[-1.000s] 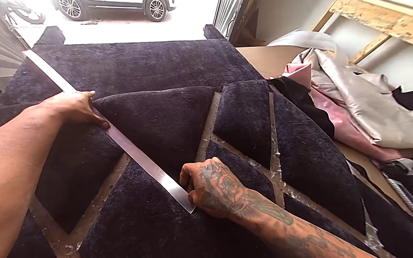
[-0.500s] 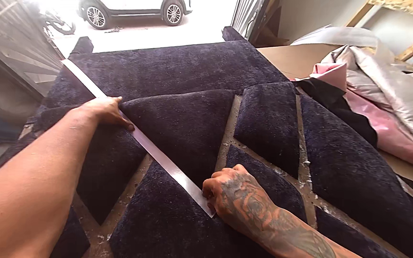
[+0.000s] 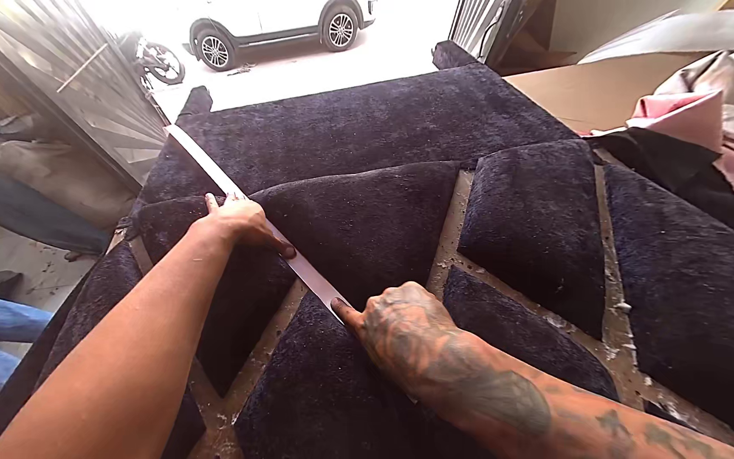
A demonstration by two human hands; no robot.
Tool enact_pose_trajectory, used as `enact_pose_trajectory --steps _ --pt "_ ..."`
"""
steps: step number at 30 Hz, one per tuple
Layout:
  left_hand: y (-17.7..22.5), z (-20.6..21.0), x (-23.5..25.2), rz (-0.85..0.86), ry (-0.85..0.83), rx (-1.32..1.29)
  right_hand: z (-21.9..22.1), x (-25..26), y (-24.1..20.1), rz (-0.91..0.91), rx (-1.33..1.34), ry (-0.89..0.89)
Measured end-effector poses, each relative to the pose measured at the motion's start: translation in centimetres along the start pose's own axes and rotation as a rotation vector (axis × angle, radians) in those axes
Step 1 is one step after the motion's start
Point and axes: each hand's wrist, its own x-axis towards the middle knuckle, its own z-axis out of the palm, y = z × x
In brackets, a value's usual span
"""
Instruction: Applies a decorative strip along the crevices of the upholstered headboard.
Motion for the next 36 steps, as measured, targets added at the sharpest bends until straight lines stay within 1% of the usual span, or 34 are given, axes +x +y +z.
enact_pose_trajectory --steps 1,2,3,6,7,9,11,13,15,17,19,20,22,23,25,26,28,30,31,33,34,35,36 --pt "0.3 0.0 -0.6 -0.006 -0.007 0.005 -3.4 1.1 -0.8 0.06 0.057 -0.349" --pt "0.6 -0.1 -1.1 -0.009 -0.017 0.007 -4.5 1.8 -1.3 0.093 0.094 -0.494" --pt "0.9 0.0 -1.6 -0.007 -0.032 0.008 -4.8 2.1 -1.5 0.099 0.104 -0.539" --pt "1.8 0.6 -3.0 0.022 -0.022 0.009 -4.8 1.9 -1.0 0.039 0.083 -0.491" --pt "2.2 0.9 -3.8 0.042 -0.004 0.01 -5.0 2.0 -1.0 0.059 0.122 -0.483" --pt "3.1 1.9 -5.9 0.08 0.034 0.033 -5.3 1.8 -0.9 0.014 0.119 -0.483" --pt "4.2 3.3 -8.1 0.126 0.087 0.04 -7.2 1.3 -0.9 -0.036 0.084 -0.558" --pt "5.2 4.6 -10.0 0.16 0.129 0.044 -8.9 0.6 -1.0 -0.04 0.071 -0.618" --pt "6.3 5.1 -11.5 0.168 0.129 0.068 -9.1 0.1 -0.9 -0.039 0.078 -0.6" --pt "7.4 5.4 -12.5 0.15 0.119 0.101 -8.4 0.0 -0.5 -0.039 0.112 -0.535" --pt "8.1 5.4 -12.9 0.132 0.098 0.1 -9.6 -0.4 -0.1 -0.024 0.156 -0.593" --pt "8.2 5.3 -12.9 0.125 0.087 0.102 -9.2 -0.3 -0.1 -0.025 0.159 -0.588" --pt "8.1 5.1 -12.7 0.133 0.075 0.107 -6.6 0.8 -0.5 -0.019 0.145 -0.502" --pt "7.9 5.1 -12.6 0.141 0.078 0.106 -6.2 1.0 -0.7 -0.024 0.141 -0.489" --pt "7.6 4.8 -12.4 0.16 0.083 0.105 -7.5 0.4 -0.4 -0.038 0.159 -0.527" --pt "7.5 4.8 -12.3 0.174 0.087 0.105 -8.0 -0.1 -0.1 -0.019 0.181 -0.536" --pt "7.2 4.9 -12.1 0.198 0.1 0.108 -5.6 -1.0 -0.2 0.041 0.215 -0.426" --pt "6.6 4.9 -11.8 0.226 0.126 0.093 -4.0 -2.4 -0.9 0.143 0.212 -0.366" --pt "6.3 5.1 -11.8 0.241 0.142 0.067 -3.4 -3.5 -1.3 0.192 0.192 -0.329" --pt "5.7 5.8 -11.5 0.272 0.223 0.0 -2.5 -5.4 -2.0 0.266 0.125 -0.181" --pt "5.2 6.4 -11.3 0.288 0.29 -0.038 -2.3 -5.9 -2.4 0.293 0.089 -0.105" --pt "4.9 7.2 -11.2 0.308 0.381 -0.081 -2.3 -6.2 -2.9 0.325 0.083 -0.069" --pt "4.8 8.1 -11.1 0.327 0.481 -0.124 -2.6 -6.3 -3.3 0.363 0.096 -0.072"
